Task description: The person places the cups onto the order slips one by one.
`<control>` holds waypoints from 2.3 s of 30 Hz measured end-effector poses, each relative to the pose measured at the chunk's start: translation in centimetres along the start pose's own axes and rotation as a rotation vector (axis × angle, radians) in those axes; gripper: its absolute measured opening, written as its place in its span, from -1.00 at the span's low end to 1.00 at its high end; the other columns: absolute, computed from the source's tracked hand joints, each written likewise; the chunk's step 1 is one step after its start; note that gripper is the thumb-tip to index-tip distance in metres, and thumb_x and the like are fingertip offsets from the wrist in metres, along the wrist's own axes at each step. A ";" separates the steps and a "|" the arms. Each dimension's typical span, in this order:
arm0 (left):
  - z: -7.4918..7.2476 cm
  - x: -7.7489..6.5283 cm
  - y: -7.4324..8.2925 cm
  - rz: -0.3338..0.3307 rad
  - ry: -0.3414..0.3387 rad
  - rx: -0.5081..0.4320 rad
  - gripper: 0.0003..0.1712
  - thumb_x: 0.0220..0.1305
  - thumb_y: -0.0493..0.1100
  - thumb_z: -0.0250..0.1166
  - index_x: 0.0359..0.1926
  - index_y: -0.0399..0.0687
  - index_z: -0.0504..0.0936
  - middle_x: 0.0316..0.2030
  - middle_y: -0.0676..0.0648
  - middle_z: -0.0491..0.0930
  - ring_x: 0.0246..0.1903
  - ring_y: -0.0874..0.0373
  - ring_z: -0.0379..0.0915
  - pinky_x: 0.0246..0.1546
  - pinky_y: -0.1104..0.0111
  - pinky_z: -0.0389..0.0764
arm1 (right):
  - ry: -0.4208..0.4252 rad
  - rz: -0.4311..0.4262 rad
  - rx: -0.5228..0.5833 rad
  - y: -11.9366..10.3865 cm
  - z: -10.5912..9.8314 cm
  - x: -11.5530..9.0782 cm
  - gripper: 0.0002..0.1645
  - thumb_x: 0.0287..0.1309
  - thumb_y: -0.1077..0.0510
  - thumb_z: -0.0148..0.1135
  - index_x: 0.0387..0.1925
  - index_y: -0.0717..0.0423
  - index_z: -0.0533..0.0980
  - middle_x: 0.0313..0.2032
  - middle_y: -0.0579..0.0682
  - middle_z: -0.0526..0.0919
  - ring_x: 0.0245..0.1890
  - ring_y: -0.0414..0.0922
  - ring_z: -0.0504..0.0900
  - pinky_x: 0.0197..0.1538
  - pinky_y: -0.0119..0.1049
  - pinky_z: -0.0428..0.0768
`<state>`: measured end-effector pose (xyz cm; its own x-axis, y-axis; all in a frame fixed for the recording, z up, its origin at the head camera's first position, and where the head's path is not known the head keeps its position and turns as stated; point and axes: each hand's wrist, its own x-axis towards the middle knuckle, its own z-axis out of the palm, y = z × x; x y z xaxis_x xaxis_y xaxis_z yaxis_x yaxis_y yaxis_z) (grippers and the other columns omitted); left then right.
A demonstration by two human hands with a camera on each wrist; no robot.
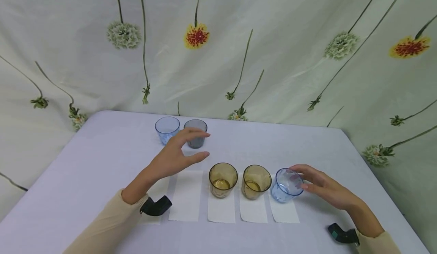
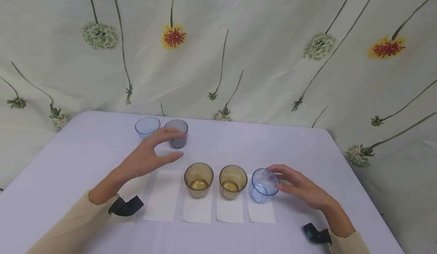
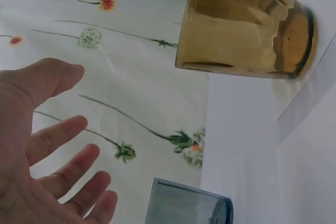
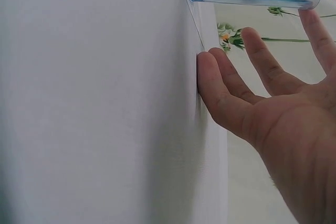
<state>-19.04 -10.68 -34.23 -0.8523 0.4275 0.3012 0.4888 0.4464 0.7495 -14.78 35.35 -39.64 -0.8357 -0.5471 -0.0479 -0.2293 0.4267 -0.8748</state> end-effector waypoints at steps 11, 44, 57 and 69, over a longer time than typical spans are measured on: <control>-1.1 2.1 -0.6 -0.058 0.050 -0.034 -0.44 0.27 -0.09 0.42 0.28 0.03 0.54 0.33 -0.03 0.42 0.39 0.00 0.24 0.36 -0.09 0.28 | 0.000 -0.030 -0.005 -0.1 -0.2 0.3 -0.46 0.48 0.29 -0.01 0.42 0.04 0.28 0.40 -0.17 0.33 0.30 -0.47 0.34 0.18 -0.46 0.48; 0.1 5.7 -4.1 -0.203 0.086 -0.015 -0.45 0.35 -0.10 0.32 0.32 -0.10 0.51 0.50 -0.21 0.16 0.53 -0.21 -0.14 0.42 -0.23 0.06 | -0.019 -0.003 0.044 0.4 -0.2 0.0 -0.44 0.49 0.28 -0.03 0.45 0.07 0.24 0.39 -0.28 0.31 0.29 -0.48 0.34 0.18 -0.46 0.47; 1.0 6.5 -4.0 -0.194 0.060 0.007 -0.49 0.36 -0.19 0.26 0.30 -0.18 0.51 0.50 -0.28 0.13 0.53 -0.30 -0.19 0.41 -0.25 0.04 | -0.025 -0.012 0.048 0.5 -0.1 -0.2 -0.44 0.49 0.28 -0.05 0.46 0.08 0.23 0.39 -0.24 0.31 0.29 -0.46 0.35 0.19 -0.45 0.48; 1.1 6.9 -4.8 -0.300 0.031 -0.012 -0.38 0.35 -0.14 0.29 0.40 -0.14 0.41 0.55 -0.26 0.00 0.54 -0.30 -0.30 0.40 -0.26 0.08 | -0.020 -0.019 0.030 0.1 -0.1 -0.1 -0.46 0.49 0.28 -0.04 0.44 0.07 0.25 0.40 -0.23 0.32 0.28 -0.48 0.34 0.18 -0.45 0.47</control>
<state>-27.09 -8.99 -36.44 -0.9638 0.2537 0.0824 0.2117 0.5400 0.8146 -14.74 35.56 -39.64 -0.8210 -0.5694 -0.0403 -0.2301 0.3947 -0.8895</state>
